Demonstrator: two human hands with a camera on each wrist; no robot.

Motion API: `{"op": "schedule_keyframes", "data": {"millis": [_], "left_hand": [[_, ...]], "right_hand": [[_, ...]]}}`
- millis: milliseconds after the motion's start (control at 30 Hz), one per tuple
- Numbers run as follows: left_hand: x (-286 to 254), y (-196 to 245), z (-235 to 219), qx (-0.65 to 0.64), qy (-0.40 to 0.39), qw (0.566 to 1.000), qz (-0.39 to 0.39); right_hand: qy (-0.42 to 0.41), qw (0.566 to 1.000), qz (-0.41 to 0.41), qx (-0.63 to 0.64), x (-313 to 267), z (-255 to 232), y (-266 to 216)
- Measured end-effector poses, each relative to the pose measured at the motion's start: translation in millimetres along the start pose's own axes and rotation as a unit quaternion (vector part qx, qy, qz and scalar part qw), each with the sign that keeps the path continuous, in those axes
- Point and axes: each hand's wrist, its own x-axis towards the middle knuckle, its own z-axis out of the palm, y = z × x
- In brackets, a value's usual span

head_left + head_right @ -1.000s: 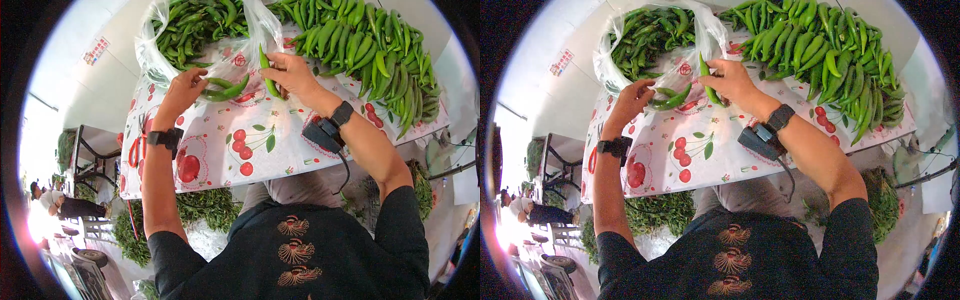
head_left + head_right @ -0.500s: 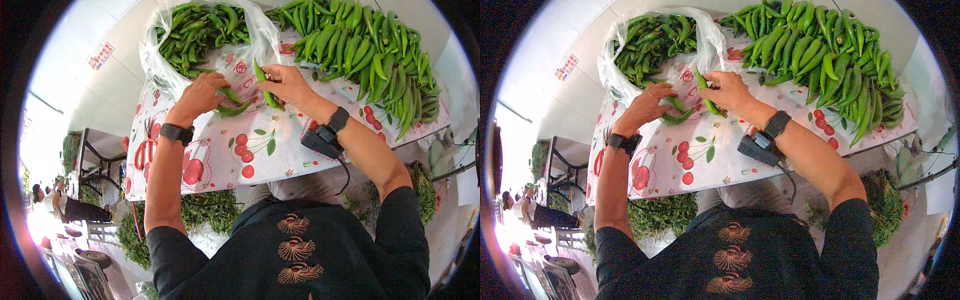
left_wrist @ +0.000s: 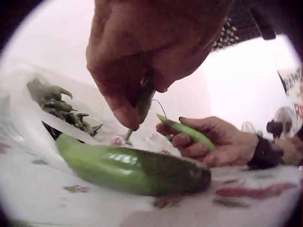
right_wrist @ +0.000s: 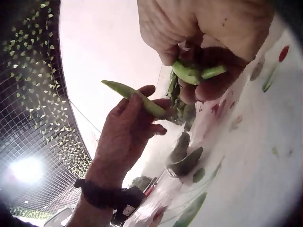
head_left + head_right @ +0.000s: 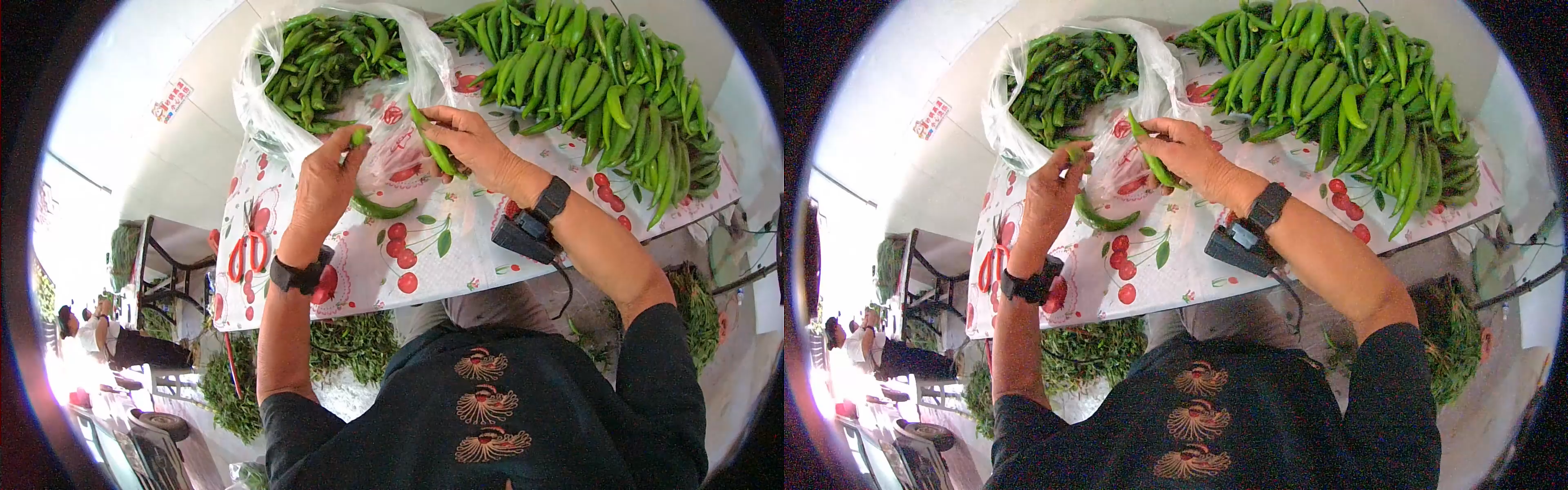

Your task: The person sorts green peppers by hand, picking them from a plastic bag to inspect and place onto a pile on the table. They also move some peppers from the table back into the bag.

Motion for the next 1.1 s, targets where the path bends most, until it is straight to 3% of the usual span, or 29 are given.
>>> {"op": "schedule_keyframes", "data": {"millis": [67, 133, 233, 467, 533, 667, 733, 833, 967, 1033, 1067, 1100], "left_hand": [[13, 10, -2, -0.273, -0.041, 0.948, -0.160], [19, 6, 6, -0.348, -0.036, 0.926, -0.137], [29, 1, 17, -0.498, -0.024, 0.856, -0.141], [39, -6, 25, -0.546, -0.011, 0.821, -0.163], [37, -1, 24, -0.577, -0.011, 0.806, -0.134], [33, 9, 19, -0.574, 0.013, 0.807, -0.137], [29, 10, 12, -0.506, -0.005, 0.850, -0.144], [25, 10, 14, -0.515, 0.006, 0.849, -0.118], [23, 8, 16, -0.526, 0.008, 0.848, -0.066], [23, 11, 15, -0.508, 0.003, 0.859, -0.059], [23, 12, 16, -0.489, 0.000, 0.871, -0.053], [22, 12, 19, -0.490, 0.000, 0.870, -0.052]], "right_hand": [[-0.012, 1.000, -0.003, 0.013, -1, -1, -1], [-0.024, 0.999, -0.007, 0.024, 0, -2, 1], [-0.002, 0.999, -0.038, 0.035, 1, -1, 4], [-0.015, 0.995, -0.046, 0.090, 3, -7, 5], [-0.008, 0.994, -0.055, 0.098, 3, -6, 3], [-0.006, 0.994, -0.091, 0.056, 7, -10, -1], [0.045, 0.983, -0.133, -0.116, 7, -12, -4], [0.077, 0.966, -0.170, -0.180, 4, -11, -6], [0.125, 0.947, -0.153, -0.255, 9, -18, -3], [0.209, 0.838, -0.294, -0.410, 8, -18, -11], [0.209, 0.837, -0.294, -0.411, 5, -17, -15], [0.210, 0.869, -0.272, -0.356, -1, -11, -23]]}}
